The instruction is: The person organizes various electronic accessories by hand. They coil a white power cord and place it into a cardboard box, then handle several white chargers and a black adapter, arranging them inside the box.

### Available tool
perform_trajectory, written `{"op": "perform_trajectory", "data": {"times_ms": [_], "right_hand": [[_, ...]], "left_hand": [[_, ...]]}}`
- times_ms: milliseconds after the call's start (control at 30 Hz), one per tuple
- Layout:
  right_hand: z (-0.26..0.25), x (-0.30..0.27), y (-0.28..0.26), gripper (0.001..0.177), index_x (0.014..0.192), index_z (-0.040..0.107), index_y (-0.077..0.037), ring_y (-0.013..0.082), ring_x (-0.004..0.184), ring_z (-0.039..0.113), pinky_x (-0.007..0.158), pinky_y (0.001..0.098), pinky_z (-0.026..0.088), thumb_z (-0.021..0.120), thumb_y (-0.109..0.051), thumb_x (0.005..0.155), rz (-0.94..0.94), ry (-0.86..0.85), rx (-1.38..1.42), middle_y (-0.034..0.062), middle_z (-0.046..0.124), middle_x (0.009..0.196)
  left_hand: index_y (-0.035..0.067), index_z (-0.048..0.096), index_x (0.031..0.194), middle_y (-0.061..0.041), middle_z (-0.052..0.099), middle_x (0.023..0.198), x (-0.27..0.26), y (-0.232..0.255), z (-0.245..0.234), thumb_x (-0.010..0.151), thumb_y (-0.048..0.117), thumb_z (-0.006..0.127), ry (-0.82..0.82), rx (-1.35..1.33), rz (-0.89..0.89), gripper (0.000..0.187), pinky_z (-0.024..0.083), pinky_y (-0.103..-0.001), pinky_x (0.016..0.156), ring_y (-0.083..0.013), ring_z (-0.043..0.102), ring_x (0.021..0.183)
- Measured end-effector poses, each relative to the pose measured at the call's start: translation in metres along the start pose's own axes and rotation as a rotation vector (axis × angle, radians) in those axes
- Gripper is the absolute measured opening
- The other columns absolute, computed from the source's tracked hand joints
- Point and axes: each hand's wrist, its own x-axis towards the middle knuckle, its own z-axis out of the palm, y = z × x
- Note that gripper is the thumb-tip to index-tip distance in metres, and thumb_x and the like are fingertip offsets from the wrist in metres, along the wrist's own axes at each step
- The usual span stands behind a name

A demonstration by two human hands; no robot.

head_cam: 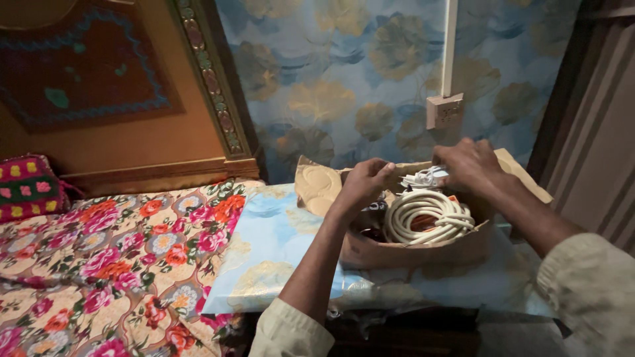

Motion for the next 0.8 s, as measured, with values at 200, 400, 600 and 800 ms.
{"op": "perform_trajectory", "data": {"times_ms": [200, 400, 600, 800], "right_hand": [[0.006, 0.003, 0.006, 0.053, 0.107, 0.075, -0.015, 0.0307, 0.105, 0.073, 0.095, 0.0472, 0.049, 0.084, -0.058, 0.076, 0.049, -0.002, -0.039, 0.0119, 0.077, 0.103], [-0.006, -0.001, -0.004, 0.049, 0.095, 0.081, -0.014, 0.0288, 0.099, 0.074, 0.101, 0.0466, 0.045, 0.089, -0.056, 0.07, 0.101, -0.059, -0.047, 0.0124, 0.078, 0.099], [-0.013, -0.008, -0.017, 0.052, 0.084, 0.082, -0.012, 0.0266, 0.079, 0.071, 0.111, 0.0468, 0.034, 0.086, -0.062, 0.071, 0.058, 0.059, -0.114, 0.0132, 0.078, 0.084], [-0.007, -0.016, -0.019, 0.059, 0.082, 0.082, -0.013, 0.0244, 0.084, 0.066, 0.1, 0.0418, 0.035, 0.08, -0.07, 0.074, 0.049, 0.109, -0.238, 0.012, 0.077, 0.082]], "left_hand": [[-0.005, 0.07, 0.115, -0.013, 0.079, 0.097, -0.008, 0.006, 0.005, 0.1, 0.034, 0.062, 0.007, 0.106, -0.026, 0.042, 0.055, -0.032, 0.073, -0.0148, 0.069, 0.083], [-0.004, 0.072, 0.115, -0.015, 0.079, 0.097, -0.018, 0.015, 0.005, 0.097, 0.035, 0.066, 0.017, 0.193, -0.03, 0.043, 0.057, -0.033, 0.076, -0.0173, 0.071, 0.083], [-0.001, 0.073, 0.117, -0.015, 0.079, 0.1, -0.025, 0.026, 0.006, 0.095, 0.035, 0.067, 0.027, 0.229, -0.122, 0.043, 0.058, -0.035, 0.076, -0.0194, 0.073, 0.083], [-0.002, 0.072, 0.117, -0.015, 0.079, 0.102, -0.03, 0.026, 0.005, 0.096, 0.036, 0.066, -0.023, 0.172, -0.051, 0.043, 0.059, -0.036, 0.077, -0.0196, 0.075, 0.088]]}}
